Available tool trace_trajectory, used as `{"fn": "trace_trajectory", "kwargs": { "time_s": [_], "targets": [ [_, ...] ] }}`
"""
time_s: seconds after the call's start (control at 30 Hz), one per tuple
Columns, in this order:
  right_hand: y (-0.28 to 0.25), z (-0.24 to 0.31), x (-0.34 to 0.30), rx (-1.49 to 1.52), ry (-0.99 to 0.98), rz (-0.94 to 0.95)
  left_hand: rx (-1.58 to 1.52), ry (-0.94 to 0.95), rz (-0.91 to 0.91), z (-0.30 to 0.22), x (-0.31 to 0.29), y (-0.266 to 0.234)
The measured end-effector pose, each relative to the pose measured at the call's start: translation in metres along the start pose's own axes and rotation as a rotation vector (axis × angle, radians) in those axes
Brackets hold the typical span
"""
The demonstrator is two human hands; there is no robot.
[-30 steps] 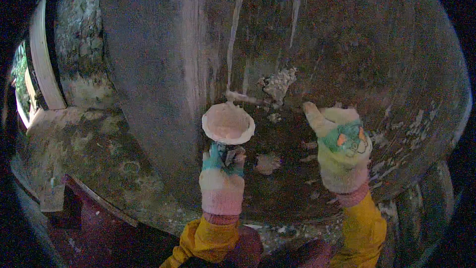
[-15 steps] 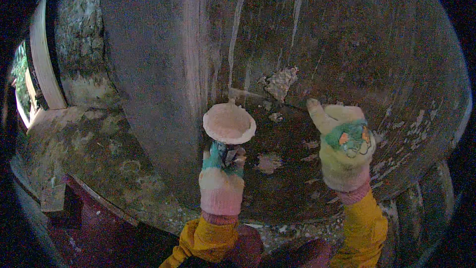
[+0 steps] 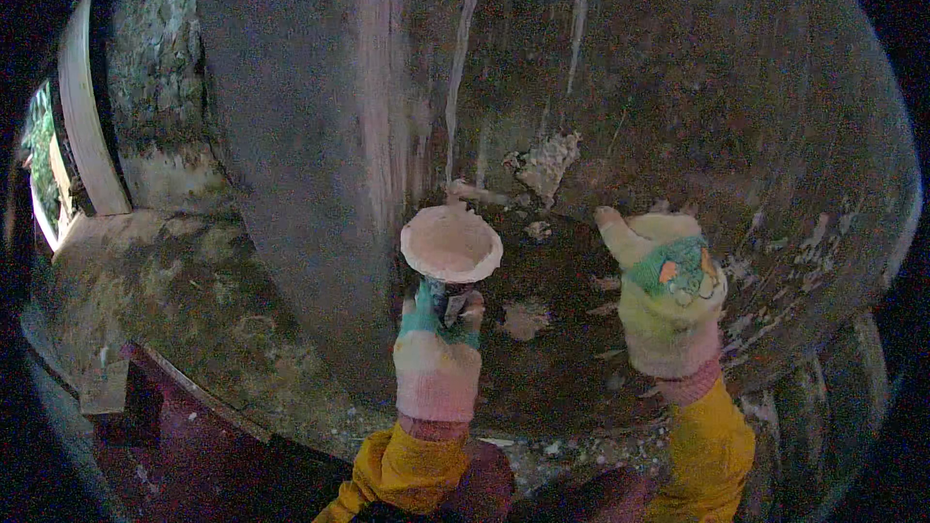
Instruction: Applying putty to holes in a concrete wall using a small scraper.
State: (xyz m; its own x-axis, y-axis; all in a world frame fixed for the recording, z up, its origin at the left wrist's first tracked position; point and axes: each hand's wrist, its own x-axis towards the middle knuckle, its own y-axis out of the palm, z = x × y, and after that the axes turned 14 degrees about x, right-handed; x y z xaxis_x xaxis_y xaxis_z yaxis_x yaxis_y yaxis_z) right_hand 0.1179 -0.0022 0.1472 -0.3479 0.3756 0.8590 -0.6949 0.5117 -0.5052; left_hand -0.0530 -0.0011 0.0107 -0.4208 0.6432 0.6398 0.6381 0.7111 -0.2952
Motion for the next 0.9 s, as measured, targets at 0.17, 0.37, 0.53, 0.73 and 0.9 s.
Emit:
{"fn": "trace_trajectory", "kwargs": {
  "time_s": [0.17, 0.37, 0.53, 0.73, 0.9],
  "targets": [
    [-0.004, -0.001, 0.0, -0.178, -0.08, 0.062, -0.393, -0.295, 0.07, -0.003, 0.0, 0.004],
    [-0.007, -0.003, -0.007, -0.047, 0.014, 0.073, -0.679, -0.428, -0.062, -0.013, 0.006, 0.008],
    [-0.004, -0.007, -0.006, -0.255, -0.093, 0.089, -0.867, -0.418, -0.056, -0.018, 0.01, 0.009],
    [-0.002, -0.005, -0.003, -0.266, -0.177, 0.06, -0.355, -0.169, -0.092, -0.013, 0.012, 0.008],
    [-0.002, -0.006, -0.005, -0.276, -0.113, 0.041, -0.226, -0.133, -0.085, -0.012, 0.013, 0.004]
  ]
}}
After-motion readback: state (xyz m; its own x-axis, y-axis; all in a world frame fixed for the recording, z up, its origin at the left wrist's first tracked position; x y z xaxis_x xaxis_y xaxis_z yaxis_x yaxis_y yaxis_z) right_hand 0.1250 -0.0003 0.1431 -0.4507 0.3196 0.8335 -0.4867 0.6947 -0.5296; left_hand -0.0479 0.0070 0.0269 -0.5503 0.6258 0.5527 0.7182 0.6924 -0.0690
